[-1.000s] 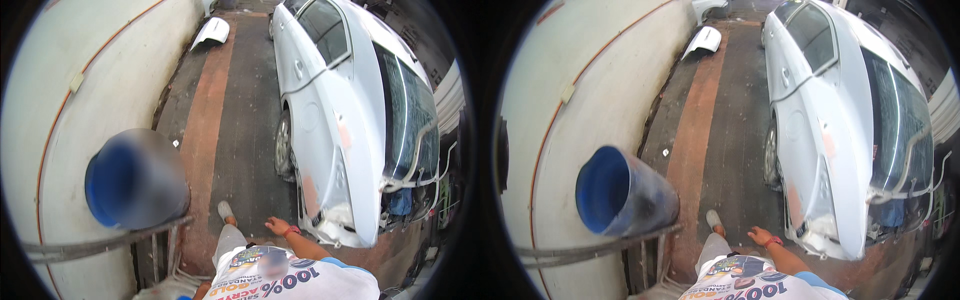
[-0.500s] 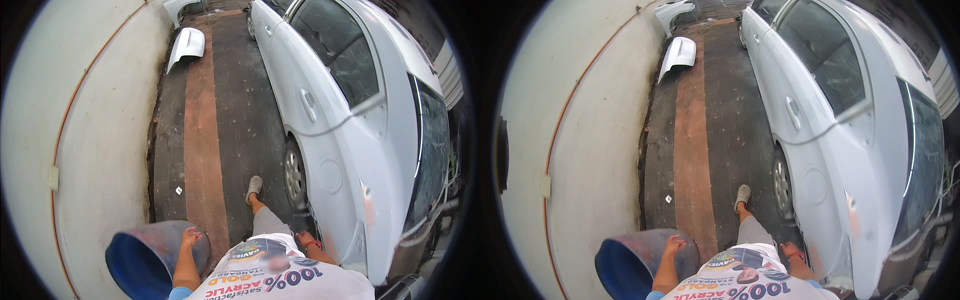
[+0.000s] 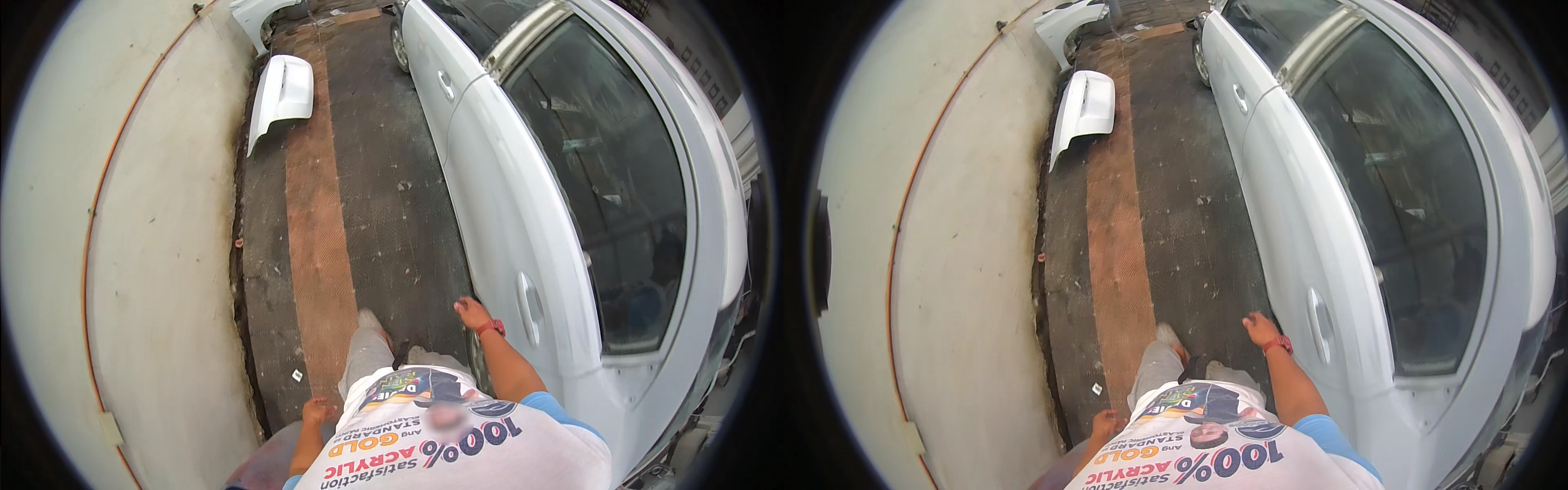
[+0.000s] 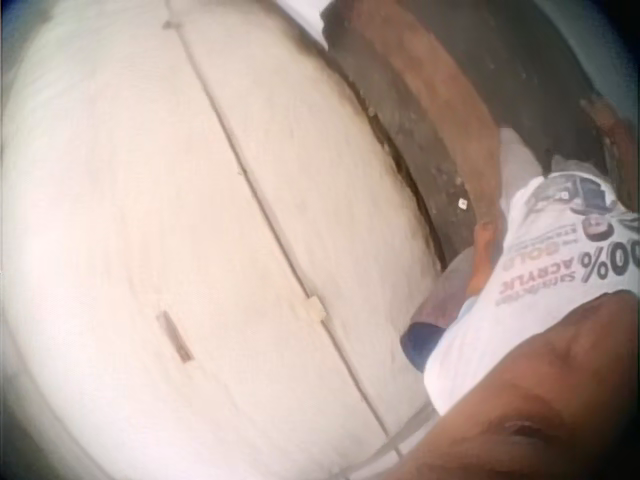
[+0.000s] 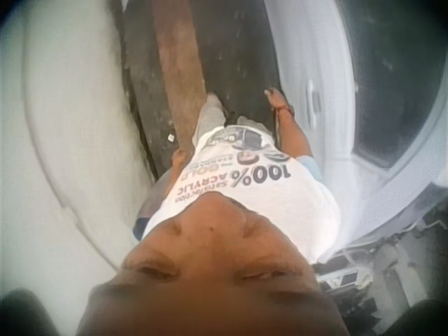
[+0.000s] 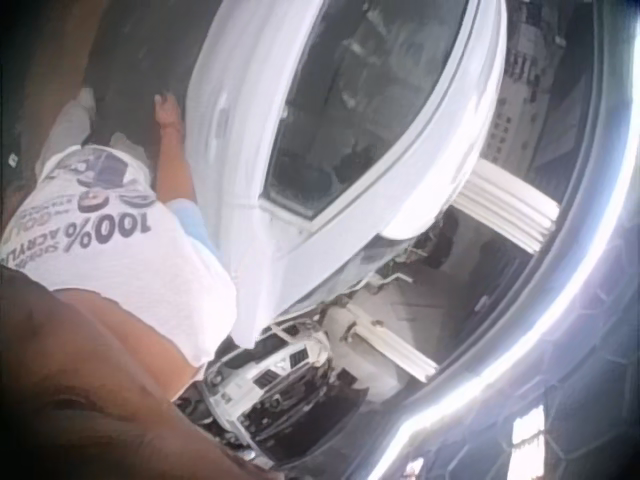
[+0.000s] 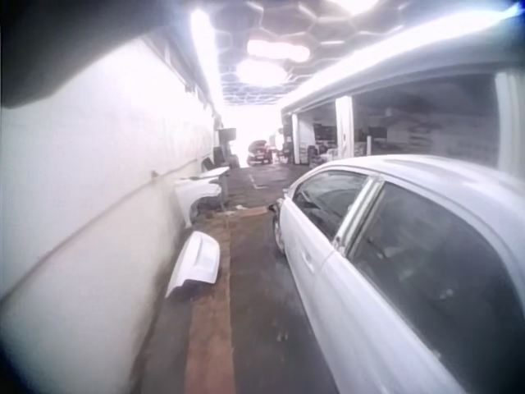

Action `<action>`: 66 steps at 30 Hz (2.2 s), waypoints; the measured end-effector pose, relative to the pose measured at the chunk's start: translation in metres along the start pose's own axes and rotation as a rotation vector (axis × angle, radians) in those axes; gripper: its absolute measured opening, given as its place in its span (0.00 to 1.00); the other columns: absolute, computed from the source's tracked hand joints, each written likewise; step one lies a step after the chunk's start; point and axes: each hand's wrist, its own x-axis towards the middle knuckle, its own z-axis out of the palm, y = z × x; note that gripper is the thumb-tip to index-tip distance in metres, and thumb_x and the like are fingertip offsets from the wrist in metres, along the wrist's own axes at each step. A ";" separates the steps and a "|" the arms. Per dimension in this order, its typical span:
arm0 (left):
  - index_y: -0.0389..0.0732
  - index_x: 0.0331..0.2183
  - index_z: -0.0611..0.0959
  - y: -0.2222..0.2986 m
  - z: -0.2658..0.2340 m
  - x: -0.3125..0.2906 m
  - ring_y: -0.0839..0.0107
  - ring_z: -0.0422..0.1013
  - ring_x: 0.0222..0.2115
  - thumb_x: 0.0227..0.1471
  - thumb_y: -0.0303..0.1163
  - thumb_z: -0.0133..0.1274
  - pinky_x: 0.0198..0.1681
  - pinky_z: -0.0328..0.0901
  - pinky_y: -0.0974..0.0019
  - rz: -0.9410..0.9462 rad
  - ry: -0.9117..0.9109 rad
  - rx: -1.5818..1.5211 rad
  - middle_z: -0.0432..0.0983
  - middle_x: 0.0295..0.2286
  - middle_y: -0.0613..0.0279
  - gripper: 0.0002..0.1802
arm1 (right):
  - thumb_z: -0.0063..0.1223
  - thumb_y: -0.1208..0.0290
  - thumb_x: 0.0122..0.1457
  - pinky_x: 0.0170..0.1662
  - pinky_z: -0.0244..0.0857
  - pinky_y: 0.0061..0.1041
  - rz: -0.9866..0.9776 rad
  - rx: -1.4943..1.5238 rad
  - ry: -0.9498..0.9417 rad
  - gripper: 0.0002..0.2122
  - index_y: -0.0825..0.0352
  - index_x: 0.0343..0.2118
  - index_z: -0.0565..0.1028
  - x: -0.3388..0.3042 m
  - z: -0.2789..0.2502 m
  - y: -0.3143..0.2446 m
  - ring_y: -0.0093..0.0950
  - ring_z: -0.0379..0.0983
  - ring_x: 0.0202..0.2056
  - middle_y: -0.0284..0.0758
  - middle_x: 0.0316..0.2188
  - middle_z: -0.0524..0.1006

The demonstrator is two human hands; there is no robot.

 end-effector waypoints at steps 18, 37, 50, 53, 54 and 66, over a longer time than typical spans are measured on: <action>0.37 0.54 0.85 0.780 -0.045 0.320 0.69 0.84 0.36 0.53 0.24 0.77 0.43 0.79 0.64 0.144 -0.020 0.237 0.89 0.39 0.58 0.27 | 0.57 0.46 0.73 0.67 0.70 0.45 0.417 0.007 0.024 0.29 0.69 0.61 0.81 0.374 -0.065 -0.181 0.50 0.78 0.64 0.52 0.59 0.83; 0.34 0.48 0.88 1.255 0.061 0.535 0.66 0.85 0.33 0.58 0.23 0.69 0.42 0.81 0.59 0.060 -0.189 0.018 0.90 0.34 0.58 0.15 | 0.57 0.51 0.74 0.68 0.70 0.42 -0.043 0.163 -0.004 0.29 0.68 0.68 0.75 1.145 -0.379 -0.691 0.48 0.78 0.64 0.51 0.62 0.82; 0.38 0.46 0.88 1.788 0.026 0.778 0.63 0.85 0.32 0.49 0.23 0.72 0.35 0.81 0.60 0.020 -0.231 -0.008 0.89 0.35 0.50 0.20 | 0.48 0.48 0.75 0.66 0.70 0.51 0.119 -0.272 -0.121 0.26 0.64 0.58 0.84 1.426 -0.395 -0.754 0.56 0.76 0.62 0.55 0.59 0.81; 0.34 0.50 0.86 1.969 0.015 0.850 0.67 0.87 0.30 0.40 0.25 0.80 0.35 0.81 0.62 0.349 0.006 0.499 0.90 0.30 0.53 0.33 | 0.46 0.49 0.76 0.64 0.71 0.52 0.195 -0.284 -0.240 0.24 0.64 0.56 0.84 1.472 -0.423 -0.841 0.57 0.76 0.61 0.56 0.59 0.81; 0.35 0.50 0.87 2.019 0.019 0.866 0.67 0.86 0.29 0.39 0.26 0.80 0.35 0.81 0.62 0.374 0.051 0.538 0.90 0.29 0.53 0.33 | 0.46 0.49 0.75 0.63 0.72 0.52 0.193 -0.322 -0.273 0.24 0.64 0.54 0.85 1.496 -0.421 -0.830 0.57 0.78 0.59 0.55 0.58 0.81; 0.53 0.44 0.94 2.395 0.112 0.974 0.56 0.88 0.39 0.36 0.37 0.77 0.50 0.80 0.57 0.334 0.142 0.630 0.92 0.34 0.53 0.27 | 0.45 0.51 0.78 0.56 0.76 0.54 -0.179 -0.719 -0.152 0.22 0.64 0.55 0.83 2.015 -0.608 -1.015 0.54 0.83 0.52 0.54 0.51 0.85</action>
